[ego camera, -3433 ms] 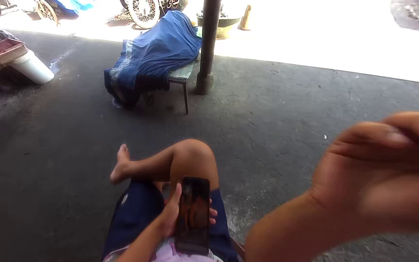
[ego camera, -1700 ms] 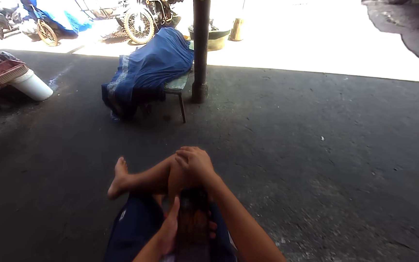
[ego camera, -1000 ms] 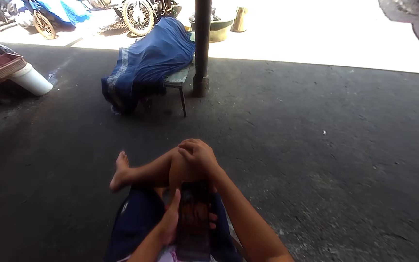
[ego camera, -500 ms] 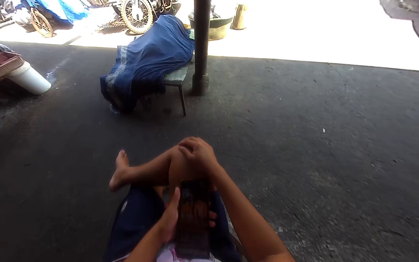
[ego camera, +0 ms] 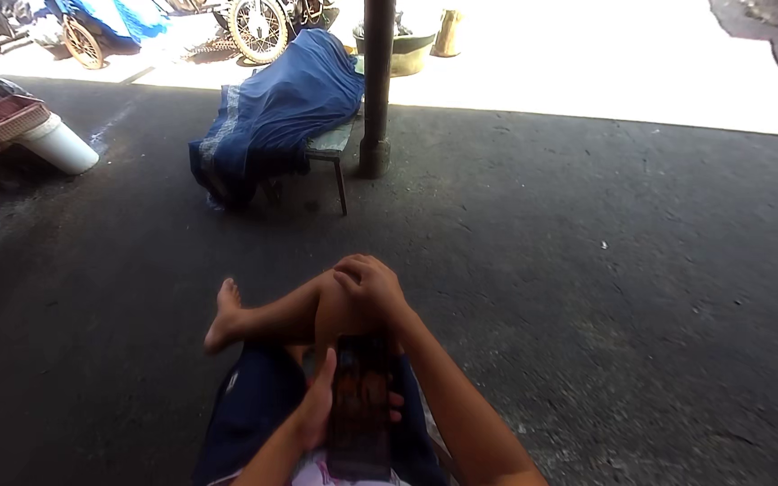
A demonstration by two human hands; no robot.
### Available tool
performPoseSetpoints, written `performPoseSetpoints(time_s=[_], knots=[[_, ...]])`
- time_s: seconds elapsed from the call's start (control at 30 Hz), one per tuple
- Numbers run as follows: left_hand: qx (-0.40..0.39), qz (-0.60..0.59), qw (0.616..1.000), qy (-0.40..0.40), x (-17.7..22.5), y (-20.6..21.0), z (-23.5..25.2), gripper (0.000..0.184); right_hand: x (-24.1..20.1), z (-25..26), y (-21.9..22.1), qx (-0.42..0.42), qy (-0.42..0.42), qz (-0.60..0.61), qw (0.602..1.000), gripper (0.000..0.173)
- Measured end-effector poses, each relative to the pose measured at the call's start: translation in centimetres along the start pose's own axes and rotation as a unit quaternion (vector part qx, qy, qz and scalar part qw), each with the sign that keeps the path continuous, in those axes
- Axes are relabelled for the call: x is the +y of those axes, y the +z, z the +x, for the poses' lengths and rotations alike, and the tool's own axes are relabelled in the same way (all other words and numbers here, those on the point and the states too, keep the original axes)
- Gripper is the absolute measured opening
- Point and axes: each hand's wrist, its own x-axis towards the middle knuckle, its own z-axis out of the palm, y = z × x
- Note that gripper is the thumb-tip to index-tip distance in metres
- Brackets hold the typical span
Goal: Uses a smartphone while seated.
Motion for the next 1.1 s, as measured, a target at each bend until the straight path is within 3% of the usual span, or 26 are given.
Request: performPoseSetpoints(time_s=[1.1], knots=[[0.004,0.006,1.000,0.003,0.02,0.16,-0.04,0.096,0.14,0.01,0.13,0.008,-0.001,0.004,1.000,0.035]])
